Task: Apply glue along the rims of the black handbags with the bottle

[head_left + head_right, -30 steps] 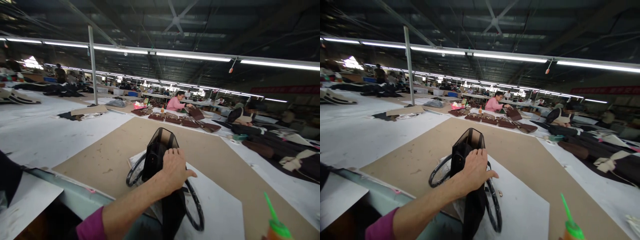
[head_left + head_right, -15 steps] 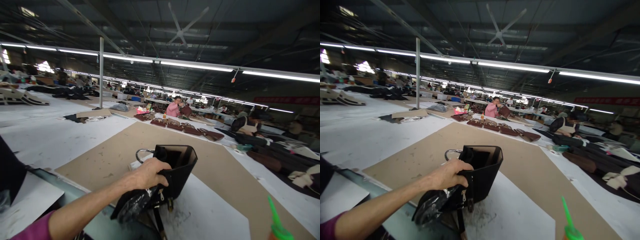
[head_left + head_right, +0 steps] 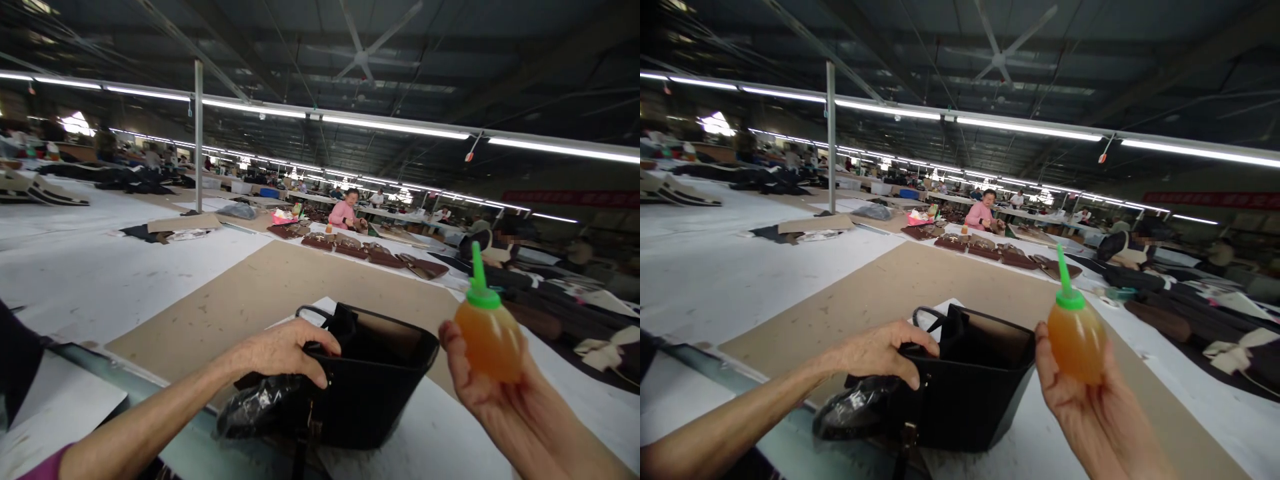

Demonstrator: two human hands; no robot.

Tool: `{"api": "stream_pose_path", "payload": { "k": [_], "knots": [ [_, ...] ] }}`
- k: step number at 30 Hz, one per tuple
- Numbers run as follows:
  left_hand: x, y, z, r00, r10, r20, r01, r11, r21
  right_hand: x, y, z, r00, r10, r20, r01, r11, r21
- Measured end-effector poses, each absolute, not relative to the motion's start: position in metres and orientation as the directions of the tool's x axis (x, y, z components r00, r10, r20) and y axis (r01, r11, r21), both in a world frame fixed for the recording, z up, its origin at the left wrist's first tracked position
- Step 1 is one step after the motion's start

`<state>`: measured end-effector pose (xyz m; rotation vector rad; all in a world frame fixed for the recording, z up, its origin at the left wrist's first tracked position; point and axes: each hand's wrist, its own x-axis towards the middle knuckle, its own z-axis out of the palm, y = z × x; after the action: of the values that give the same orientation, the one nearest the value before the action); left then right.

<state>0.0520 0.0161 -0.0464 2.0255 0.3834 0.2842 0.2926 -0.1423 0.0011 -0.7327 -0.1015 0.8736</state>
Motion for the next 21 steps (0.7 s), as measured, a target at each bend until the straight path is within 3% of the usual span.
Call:
{"api": "stream_pose_path", "payload": {
  "k": [4, 8, 11, 13, 15, 18, 21],
  "knots": [
    [0.057, 0.008, -0.036, 0.897, 0.438, 0.067, 0.112, -0.369, 0.923, 0.284, -0.106, 0.005, 0.613, 0.756, -0.23, -0.709, 0.398, -0.581],
    [0.082, 0.004, -0.028, 0.813, 0.568, 0.132, 0.305, -0.608, 0.733, 0.279, -0.095, -0.001, 0.581, 0.779, -0.235, -0.74, 0.386, -0.551],
    [0.115, 0.01, -0.024, 0.911, 0.368, 0.187, 0.175, -0.755, 0.632, 0.282, -0.097, -0.003, 0.58, 0.783, -0.223, -0.733, 0.383, -0.562],
    [0.136, 0.019, -0.024, 0.974, 0.204, 0.096, 0.065, -0.664, 0.745, 0.285, -0.099, -0.004, 0.581, 0.782, -0.225, -0.73, 0.377, -0.57],
    [0.151, 0.029, -0.026, 0.983, 0.156, -0.101, 0.17, -0.543, 0.822, 0.287, -0.101, -0.004, 0.579, 0.777, -0.247, -0.737, 0.37, -0.566],
    [0.155, 0.036, -0.03, 0.891, 0.206, -0.405, 0.439, -0.619, 0.651, 0.286, -0.104, -0.003, 0.56, 0.779, -0.283, -0.765, 0.356, -0.536],
    [0.138, 0.037, -0.034, 0.803, 0.306, -0.512, 0.55, -0.712, 0.437, 0.282, -0.108, -0.002, 0.551, 0.785, -0.282, -0.767, 0.344, -0.542]
  ]
}}
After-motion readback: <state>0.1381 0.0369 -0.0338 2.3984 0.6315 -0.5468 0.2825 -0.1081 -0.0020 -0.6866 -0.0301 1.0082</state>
